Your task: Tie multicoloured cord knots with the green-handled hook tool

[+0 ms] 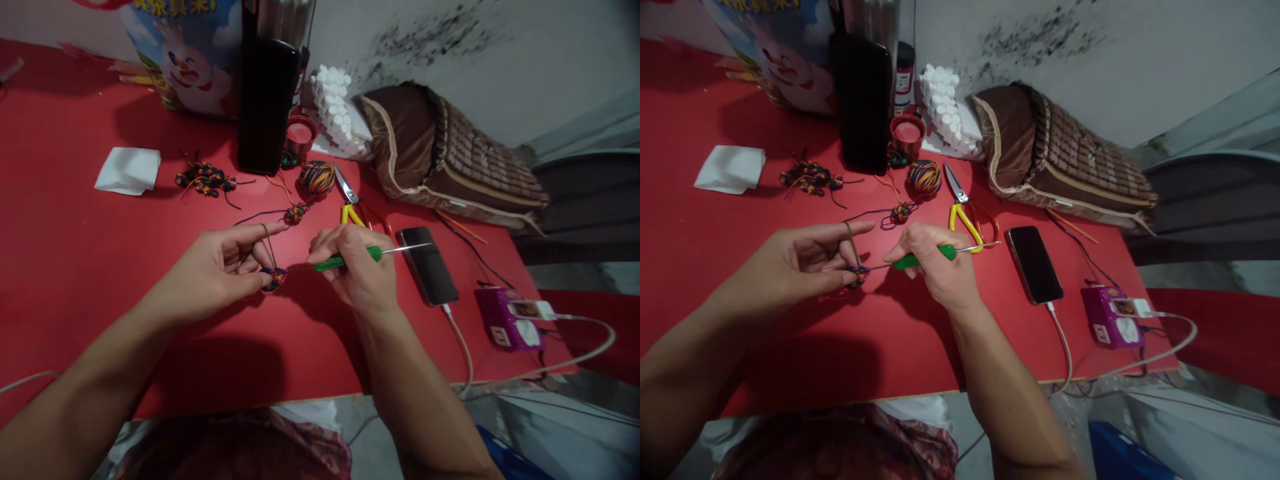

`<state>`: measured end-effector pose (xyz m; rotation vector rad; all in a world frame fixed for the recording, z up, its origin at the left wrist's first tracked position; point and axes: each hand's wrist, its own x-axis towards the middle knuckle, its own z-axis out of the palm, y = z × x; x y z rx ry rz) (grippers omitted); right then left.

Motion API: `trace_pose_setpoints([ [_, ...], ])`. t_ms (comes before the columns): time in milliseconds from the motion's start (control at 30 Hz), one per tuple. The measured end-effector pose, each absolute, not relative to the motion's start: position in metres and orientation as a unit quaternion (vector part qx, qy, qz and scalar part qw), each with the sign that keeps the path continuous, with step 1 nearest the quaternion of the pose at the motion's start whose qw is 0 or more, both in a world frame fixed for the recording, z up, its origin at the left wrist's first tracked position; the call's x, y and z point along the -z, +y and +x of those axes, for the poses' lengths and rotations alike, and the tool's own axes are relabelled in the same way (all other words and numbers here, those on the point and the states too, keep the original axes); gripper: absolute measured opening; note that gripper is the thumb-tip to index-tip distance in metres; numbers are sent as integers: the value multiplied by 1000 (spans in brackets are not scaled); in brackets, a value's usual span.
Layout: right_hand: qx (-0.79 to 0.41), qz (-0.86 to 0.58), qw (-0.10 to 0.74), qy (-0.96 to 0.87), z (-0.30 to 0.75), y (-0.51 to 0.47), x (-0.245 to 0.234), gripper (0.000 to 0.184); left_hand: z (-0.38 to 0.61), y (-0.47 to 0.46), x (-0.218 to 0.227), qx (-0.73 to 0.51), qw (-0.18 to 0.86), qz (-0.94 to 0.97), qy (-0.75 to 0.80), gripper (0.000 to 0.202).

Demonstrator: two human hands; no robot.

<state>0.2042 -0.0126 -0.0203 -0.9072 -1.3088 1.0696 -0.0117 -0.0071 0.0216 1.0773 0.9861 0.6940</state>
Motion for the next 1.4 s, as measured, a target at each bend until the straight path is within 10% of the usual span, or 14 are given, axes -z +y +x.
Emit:
trace_pose_setpoints([
  [800, -260, -393, 536, -701, 188, -29, 4, 36, -4, -12, -12, -373, 631, 461, 500, 65],
  [1067, -155, -313, 489, -799, 189, -28, 15, 20, -13, -2, -11, -349, 767, 302, 445, 63],
  [1400, 139, -326, 399, -846, 175, -29, 19, 24, -5, -10, -8, -448, 688, 354, 447, 55],
])
